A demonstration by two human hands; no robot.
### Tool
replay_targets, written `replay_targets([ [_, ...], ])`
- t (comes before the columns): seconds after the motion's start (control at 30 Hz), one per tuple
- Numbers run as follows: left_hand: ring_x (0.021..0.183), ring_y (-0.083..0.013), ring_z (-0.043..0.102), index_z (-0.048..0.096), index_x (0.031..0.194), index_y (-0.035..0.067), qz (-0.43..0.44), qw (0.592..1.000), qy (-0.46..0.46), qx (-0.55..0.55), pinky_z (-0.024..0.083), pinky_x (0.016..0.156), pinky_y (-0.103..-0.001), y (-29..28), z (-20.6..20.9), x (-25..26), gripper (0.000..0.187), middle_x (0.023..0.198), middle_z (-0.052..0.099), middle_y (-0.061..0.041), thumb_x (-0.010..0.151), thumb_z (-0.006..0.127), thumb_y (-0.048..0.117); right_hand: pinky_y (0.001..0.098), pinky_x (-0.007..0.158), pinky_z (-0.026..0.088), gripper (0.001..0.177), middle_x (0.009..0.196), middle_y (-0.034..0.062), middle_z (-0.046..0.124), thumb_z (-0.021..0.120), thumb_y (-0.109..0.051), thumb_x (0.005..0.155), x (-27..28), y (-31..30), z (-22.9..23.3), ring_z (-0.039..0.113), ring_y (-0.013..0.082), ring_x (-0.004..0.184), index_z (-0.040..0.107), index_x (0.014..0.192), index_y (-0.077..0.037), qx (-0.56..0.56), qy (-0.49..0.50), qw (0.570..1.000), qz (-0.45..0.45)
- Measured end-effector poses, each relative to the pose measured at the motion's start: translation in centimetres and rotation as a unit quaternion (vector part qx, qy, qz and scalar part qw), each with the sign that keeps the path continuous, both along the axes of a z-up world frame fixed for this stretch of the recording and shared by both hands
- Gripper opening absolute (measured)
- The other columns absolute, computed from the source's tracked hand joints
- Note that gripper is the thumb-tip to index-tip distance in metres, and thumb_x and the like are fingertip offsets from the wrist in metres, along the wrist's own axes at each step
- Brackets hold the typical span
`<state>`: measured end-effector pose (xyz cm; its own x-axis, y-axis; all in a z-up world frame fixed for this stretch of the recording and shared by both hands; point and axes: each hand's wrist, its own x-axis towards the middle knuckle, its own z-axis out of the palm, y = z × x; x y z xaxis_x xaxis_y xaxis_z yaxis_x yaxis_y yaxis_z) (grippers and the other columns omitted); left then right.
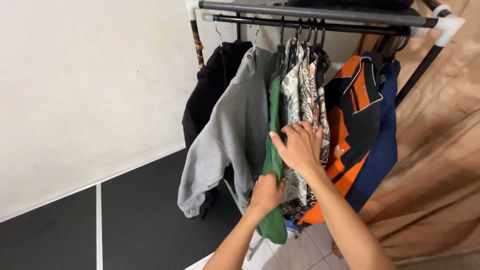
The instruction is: The person flips through and reviews various shirts and hoodies on a garment rack, pulling several items out by hand to inspect them before returning them to the rack.
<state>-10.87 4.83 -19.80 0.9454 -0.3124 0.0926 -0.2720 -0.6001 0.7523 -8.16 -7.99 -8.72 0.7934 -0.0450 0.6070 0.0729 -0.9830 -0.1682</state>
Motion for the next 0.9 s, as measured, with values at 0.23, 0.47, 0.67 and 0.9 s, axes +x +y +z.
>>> replay_targets([
  [0.23, 0.080, -0.0419, 0.073, 0.072, 0.102, 0.007, 0.183, 0.977, -0.074, -0.082, 0.057, 0.072, -0.051, 5.8, 1.2, -0.6, 0.025, 0.081, 0.072, -0.022, 0.079, 0.072, 0.017, 0.0650, 0.106, 0.031, 0.031, 0.100, 0.0084, 0.074, 0.072, -0.040, 0.090, -0.6, -2.3, -0.1, 0.060, 0.0293, 0.107, 0.077, 0.093, -0.010, 0.024, -0.011, 1.000, -0.006],
  [0.47, 0.088, -0.0391, 0.070, 0.070, 0.101, 0.006, 0.200, 0.975, -0.087, -0.040, 0.054, 0.079, -0.047, 8.6, 3.1, -0.3, 0.030, 0.089, 0.073, -0.021, 0.086, 0.079, 0.030, 0.0666, 0.105, 0.027, 0.023, 0.105, 0.0059, 0.071, 0.073, -0.031, 0.084, -0.5, -1.3, -1.1, 0.057, 0.0270, 0.112, 0.077, 0.095, -0.011, -0.029, -0.041, 0.999, 0.012],
  [0.67, 0.121, -0.0481, 0.055, 0.050, 0.136, -0.003, 0.235, 0.856, -0.451, -0.092, 0.038, 0.106, -0.050, 11.9, 6.2, 5.0, 0.063, 0.131, 0.058, -0.033, 0.087, 0.078, 0.024, 0.0638, 0.101, 0.027, 0.022, 0.096, 0.0028, 0.072, 0.073, -0.033, 0.088, -0.4, 0.0, 0.0, 0.058, 0.0258, 0.105, 0.076, 0.096, -0.013, 0.042, -0.004, 0.999, 0.030],
  [0.9, 0.078, -0.0454, 0.069, 0.060, 0.114, 0.002, 0.142, 0.965, -0.217, -0.042, 0.054, 0.069, -0.052, 10.6, 5.9, 7.5, 0.038, 0.078, 0.069, -0.024, 0.093, 0.072, 0.032, 0.0593, 0.100, 0.028, 0.023, 0.083, 0.0031, 0.072, 0.072, -0.024, 0.088, 0.7, 0.5, -0.2, 0.064, 0.0255, 0.091, 0.073, 0.107, -0.012, 0.096, 0.013, 0.995, 0.024],
])
